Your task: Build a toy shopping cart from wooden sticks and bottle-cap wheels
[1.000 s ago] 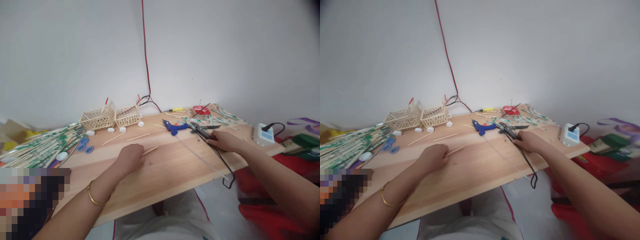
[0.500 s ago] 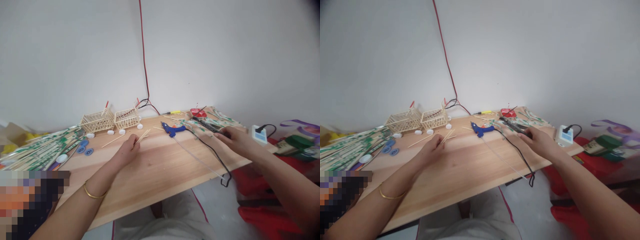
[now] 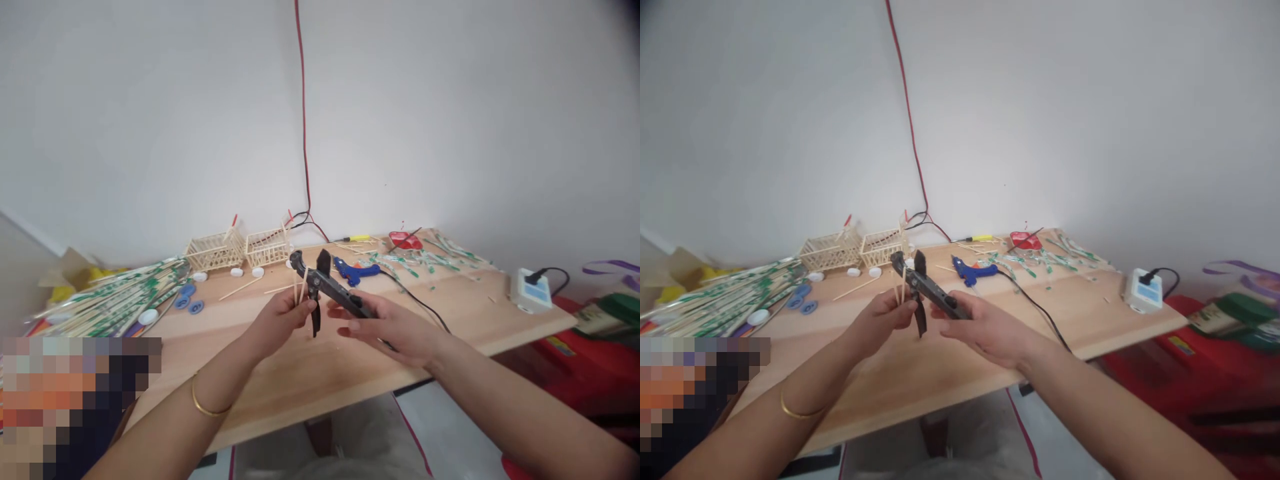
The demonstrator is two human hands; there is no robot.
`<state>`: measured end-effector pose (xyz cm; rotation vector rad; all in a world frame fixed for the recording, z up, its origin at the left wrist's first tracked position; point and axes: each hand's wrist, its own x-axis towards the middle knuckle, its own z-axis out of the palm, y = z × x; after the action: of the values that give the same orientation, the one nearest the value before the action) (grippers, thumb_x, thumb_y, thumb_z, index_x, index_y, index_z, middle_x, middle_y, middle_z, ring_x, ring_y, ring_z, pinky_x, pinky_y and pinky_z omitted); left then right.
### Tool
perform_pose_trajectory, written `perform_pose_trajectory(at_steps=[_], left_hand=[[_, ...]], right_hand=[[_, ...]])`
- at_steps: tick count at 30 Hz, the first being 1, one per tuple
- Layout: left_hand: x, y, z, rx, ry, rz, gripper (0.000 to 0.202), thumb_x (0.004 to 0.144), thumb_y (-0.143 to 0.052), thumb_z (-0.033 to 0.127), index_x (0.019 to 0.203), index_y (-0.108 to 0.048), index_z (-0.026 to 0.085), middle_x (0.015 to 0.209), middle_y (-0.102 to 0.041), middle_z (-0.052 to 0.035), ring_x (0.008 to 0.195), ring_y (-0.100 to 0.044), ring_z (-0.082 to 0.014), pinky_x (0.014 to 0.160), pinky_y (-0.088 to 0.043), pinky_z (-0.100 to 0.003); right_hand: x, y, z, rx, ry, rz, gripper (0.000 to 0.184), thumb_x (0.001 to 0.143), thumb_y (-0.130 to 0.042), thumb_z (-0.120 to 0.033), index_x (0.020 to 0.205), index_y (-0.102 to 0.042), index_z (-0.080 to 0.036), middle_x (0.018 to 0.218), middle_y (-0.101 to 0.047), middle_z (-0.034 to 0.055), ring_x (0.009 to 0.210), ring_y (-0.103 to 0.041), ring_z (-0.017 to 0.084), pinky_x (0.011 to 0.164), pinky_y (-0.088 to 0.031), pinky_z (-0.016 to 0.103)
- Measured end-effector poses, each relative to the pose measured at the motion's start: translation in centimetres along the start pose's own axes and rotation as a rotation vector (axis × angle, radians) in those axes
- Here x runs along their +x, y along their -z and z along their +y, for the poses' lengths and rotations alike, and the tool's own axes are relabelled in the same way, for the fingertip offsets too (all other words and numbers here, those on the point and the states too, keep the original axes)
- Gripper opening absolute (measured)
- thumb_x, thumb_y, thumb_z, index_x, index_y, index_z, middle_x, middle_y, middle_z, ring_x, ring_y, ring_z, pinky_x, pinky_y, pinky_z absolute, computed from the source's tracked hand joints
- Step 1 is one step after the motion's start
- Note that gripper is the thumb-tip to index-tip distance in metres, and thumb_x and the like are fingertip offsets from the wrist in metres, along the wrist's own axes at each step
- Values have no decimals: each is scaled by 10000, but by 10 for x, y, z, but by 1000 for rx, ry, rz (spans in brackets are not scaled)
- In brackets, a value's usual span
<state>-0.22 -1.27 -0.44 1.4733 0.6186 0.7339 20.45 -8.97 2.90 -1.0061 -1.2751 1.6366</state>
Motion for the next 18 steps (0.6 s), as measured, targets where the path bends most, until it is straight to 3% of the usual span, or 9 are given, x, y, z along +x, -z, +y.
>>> perform_pose_trajectory(at_steps=[3,8,11,14,16,18], left_hand=[[2,5,-2,-141,44,76,340,780,-652,459,941,-596,165,614,-440,49,518,-354,-71,530,-266,-216],[5,10,-8,-278,107,75,313,758,-703,391,948,-626,156,662,-533,10,601,-492,-103,595,-371,-233],[6,9,-8,-465,136,81,261,807,-658,393,953,-611,182,609,-479,45,528,-431,-69,523,-338,-198],[8,12,-3,-697,119,85,201,885,-551,401,995,-580,235,587,-456,65,465,-369,-50,481,-318,-180],[10,16,-1,-783,93,114,153,910,-516,371,956,-573,236,653,-536,48,532,-480,-62,575,-429,-219],[11,18,-1,-816,66,180,143,918,-505,347,892,-565,220,804,-632,10,762,-619,-110,777,-495,-303]], right_hand=[[22,-14,15,156,-48,-111,464,777,-694,-294,1209,-525,-275,1300,-542,81,1190,-516,211,988,-386,416],[50,-16,41,41,41,-137,677,737,-731,-281,1340,-422,-268,1297,-551,89,1237,-483,226,1026,-355,437],[64,-14,50,85,70,-130,580,780,-675,-294,1314,-453,-245,1150,-610,76,1080,-576,211,948,-420,410],[76,-9,49,149,85,-33,441,782,-648,-284,1198,-511,-239,914,-613,17,845,-609,168,798,-468,354],[82,-6,47,172,135,73,384,769,-656,-287,1118,-504,-241,767,-557,-34,675,-566,131,666,-453,306],[87,-3,45,113,208,196,339,765,-668,-307,1040,-483,-240,686,-502,-65,578,-498,104,583,-409,273]])
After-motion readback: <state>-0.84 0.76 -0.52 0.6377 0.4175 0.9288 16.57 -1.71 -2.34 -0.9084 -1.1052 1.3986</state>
